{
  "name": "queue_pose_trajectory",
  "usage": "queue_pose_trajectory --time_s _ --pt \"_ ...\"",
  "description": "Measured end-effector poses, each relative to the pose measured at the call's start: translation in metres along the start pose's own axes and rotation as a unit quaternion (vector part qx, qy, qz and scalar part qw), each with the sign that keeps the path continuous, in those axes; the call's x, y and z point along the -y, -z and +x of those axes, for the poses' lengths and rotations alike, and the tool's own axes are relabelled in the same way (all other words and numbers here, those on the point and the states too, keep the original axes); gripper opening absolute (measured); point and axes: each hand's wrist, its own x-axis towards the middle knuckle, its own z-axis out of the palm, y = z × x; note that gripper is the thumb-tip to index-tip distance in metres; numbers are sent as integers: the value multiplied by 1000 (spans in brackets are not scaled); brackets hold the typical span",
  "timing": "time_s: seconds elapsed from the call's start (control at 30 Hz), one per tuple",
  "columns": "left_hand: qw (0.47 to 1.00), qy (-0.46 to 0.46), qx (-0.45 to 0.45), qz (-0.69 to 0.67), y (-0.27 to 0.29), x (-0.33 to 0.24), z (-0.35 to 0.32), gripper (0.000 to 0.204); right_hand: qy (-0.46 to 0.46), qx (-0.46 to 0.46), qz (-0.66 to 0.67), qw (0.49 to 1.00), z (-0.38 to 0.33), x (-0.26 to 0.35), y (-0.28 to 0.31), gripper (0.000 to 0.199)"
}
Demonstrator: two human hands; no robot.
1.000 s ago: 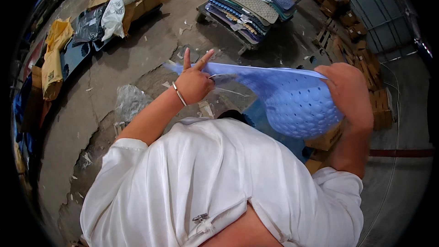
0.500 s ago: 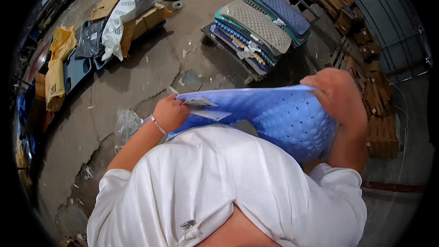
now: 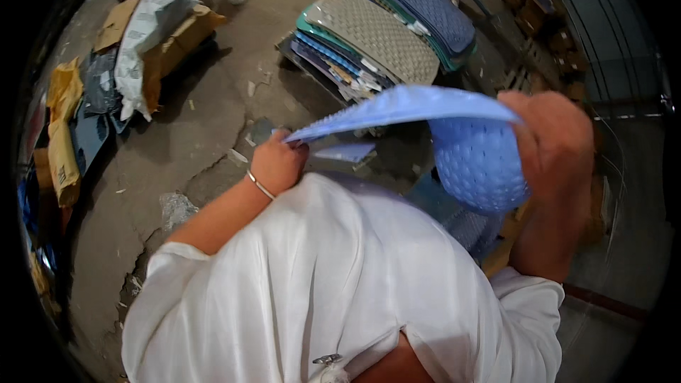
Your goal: The person sorts various bath mats from boxes onto stacks while checking labels by hand.
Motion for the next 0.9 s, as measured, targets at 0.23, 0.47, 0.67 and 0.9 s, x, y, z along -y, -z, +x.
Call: queue_pose_trajectory --time_s 0.23,0.47,0.67,0.9 --pt "988 70 106 -91 -58 41 82 13 -35 -55 -60 996 51 -36 -73 10" --pt "978 4 124 -168 -38 103 179 10 -170 47 -30 984 118 -87 -77 11" --pt "978 -166 31 -119 -52 155 210 11 -95 25 -47 994 109 -94 -55 23" --pt "968 -131 182 -108 -65 156 246 14 -65 60 -89 992 128 -95 -45 29"
